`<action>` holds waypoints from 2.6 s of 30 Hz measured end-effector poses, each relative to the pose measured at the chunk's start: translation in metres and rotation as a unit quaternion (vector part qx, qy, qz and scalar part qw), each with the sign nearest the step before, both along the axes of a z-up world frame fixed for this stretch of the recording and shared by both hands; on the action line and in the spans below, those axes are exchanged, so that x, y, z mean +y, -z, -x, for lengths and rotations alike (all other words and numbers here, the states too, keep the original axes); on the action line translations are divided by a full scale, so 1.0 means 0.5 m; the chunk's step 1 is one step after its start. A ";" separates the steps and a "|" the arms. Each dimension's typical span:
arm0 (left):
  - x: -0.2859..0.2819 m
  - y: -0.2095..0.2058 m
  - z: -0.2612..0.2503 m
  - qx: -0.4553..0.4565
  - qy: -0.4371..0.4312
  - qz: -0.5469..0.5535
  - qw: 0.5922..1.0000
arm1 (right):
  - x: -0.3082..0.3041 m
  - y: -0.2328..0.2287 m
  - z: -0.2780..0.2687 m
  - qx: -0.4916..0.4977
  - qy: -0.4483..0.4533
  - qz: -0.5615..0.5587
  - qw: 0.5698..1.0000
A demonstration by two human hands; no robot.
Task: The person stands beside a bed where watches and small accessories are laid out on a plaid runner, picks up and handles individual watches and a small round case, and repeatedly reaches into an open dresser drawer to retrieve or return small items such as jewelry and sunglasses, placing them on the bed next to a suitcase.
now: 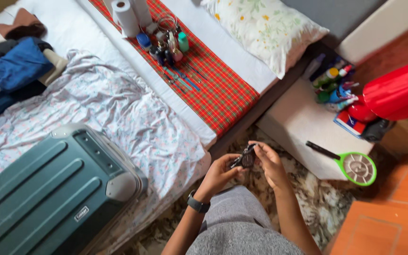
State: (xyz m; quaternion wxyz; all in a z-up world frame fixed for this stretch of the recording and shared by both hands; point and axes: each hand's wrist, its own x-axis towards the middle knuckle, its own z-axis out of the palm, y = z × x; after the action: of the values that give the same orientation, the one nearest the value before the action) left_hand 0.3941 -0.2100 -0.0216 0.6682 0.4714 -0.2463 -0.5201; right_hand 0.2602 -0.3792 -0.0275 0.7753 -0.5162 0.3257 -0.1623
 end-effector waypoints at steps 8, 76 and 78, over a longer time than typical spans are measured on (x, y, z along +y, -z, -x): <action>-0.074 0.013 -0.138 -0.008 -0.066 -0.050 0.997 | -0.114 0.044 -0.075 0.013 -0.131 -0.131 0.983; -0.443 0.196 -0.285 0.016 -0.218 -0.426 0.878 | -0.623 0.708 -0.356 0.457 -0.355 -0.007 0.816; -0.449 0.167 -0.284 -0.021 -0.205 -0.423 0.883 | -0.609 0.670 -0.275 0.478 -0.307 -0.016 0.823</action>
State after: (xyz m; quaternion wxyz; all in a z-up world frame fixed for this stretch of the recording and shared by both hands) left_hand 0.5361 -0.4346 -0.1053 0.4915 0.7601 0.0849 -0.4166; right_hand 0.3975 -0.6837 -0.3624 0.5404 -0.5898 0.4828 0.3564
